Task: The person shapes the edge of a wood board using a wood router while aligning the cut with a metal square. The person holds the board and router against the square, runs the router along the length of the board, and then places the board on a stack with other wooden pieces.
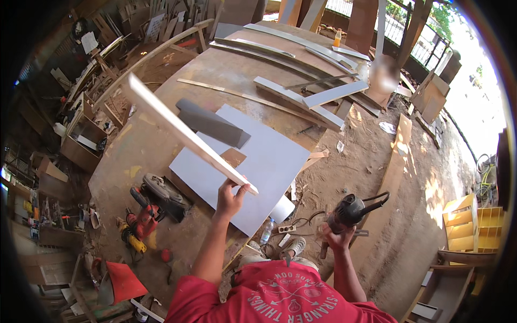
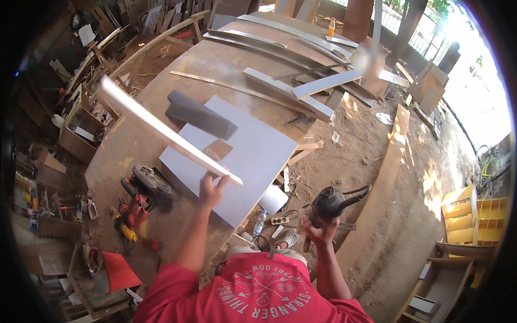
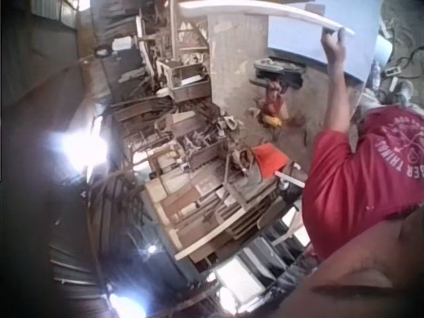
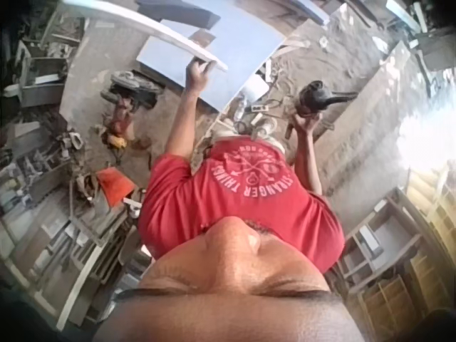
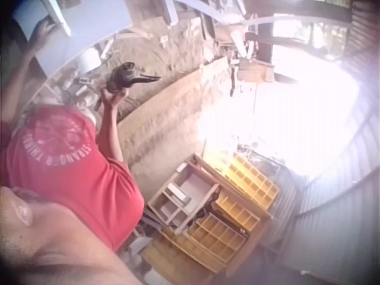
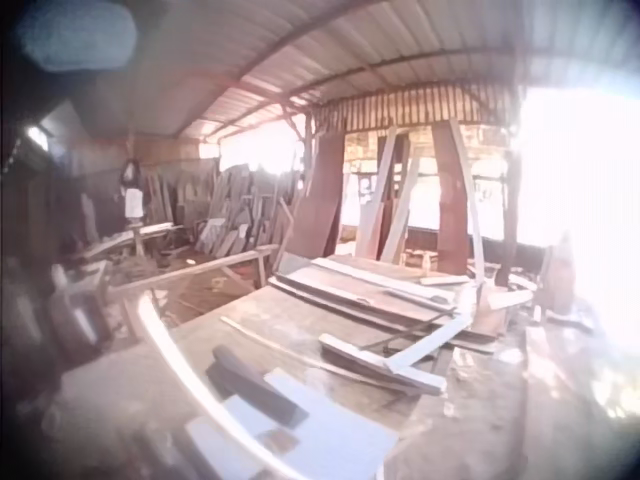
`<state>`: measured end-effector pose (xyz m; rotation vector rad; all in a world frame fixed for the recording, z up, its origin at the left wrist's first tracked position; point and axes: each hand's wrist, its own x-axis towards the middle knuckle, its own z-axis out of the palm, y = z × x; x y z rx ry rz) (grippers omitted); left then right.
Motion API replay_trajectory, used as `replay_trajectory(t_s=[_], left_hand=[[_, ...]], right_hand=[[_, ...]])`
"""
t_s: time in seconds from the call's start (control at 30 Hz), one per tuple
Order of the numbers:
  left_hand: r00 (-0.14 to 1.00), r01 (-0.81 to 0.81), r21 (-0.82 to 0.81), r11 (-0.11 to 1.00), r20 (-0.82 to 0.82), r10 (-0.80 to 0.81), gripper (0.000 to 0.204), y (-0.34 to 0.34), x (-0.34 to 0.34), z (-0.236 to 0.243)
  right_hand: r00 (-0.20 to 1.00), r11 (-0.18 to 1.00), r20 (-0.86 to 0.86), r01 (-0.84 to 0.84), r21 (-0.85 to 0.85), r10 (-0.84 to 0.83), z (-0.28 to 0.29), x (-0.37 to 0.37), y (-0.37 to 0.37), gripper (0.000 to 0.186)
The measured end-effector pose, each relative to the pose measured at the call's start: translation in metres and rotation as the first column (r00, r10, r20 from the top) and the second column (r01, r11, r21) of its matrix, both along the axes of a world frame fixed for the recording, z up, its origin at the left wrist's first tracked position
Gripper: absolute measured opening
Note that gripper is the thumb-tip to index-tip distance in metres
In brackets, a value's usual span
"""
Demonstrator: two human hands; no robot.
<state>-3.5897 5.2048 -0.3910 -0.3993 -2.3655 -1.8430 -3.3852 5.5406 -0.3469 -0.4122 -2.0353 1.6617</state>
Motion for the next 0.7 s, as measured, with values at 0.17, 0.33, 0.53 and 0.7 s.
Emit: replay_trajectory(t_s=[0.17, 0.33, 0.53, 0.7], left_hand=[[0.996, -0.078, 0.542, 0.837, 0.081, 0.040, 0.014, -0.034, 0.025, 0.078], [0.951, -0.080, 0.402, 0.912, 0.306, -0.052, 0.037, -0.016, 0.063, 0.166], [0.887, -0.012, 0.485, 0.874, 0.408, -0.215, 0.045, -0.017, 0.087, 0.194], [0.872, -0.116, 0.500, 0.858, 0.465, -0.154, 0.036, -0.052, 0.111, 0.183]], right_hand=[[0.988, 0.991, -0.078, -0.135, 0.003, 0.135, 0.010, -0.027, -0.034, 0.033], [0.921, 0.918, -0.116, -0.344, 0.199, 0.371, 0.018, -0.070, -0.087, 0.040], [0.803, 0.803, -0.111, -0.557, 0.214, 0.586, -0.002, -0.100, -0.150, 0.072], [0.753, 0.727, -0.112, -0.570, 0.383, 0.649, 0.003, -0.105, -0.181, 0.079]])
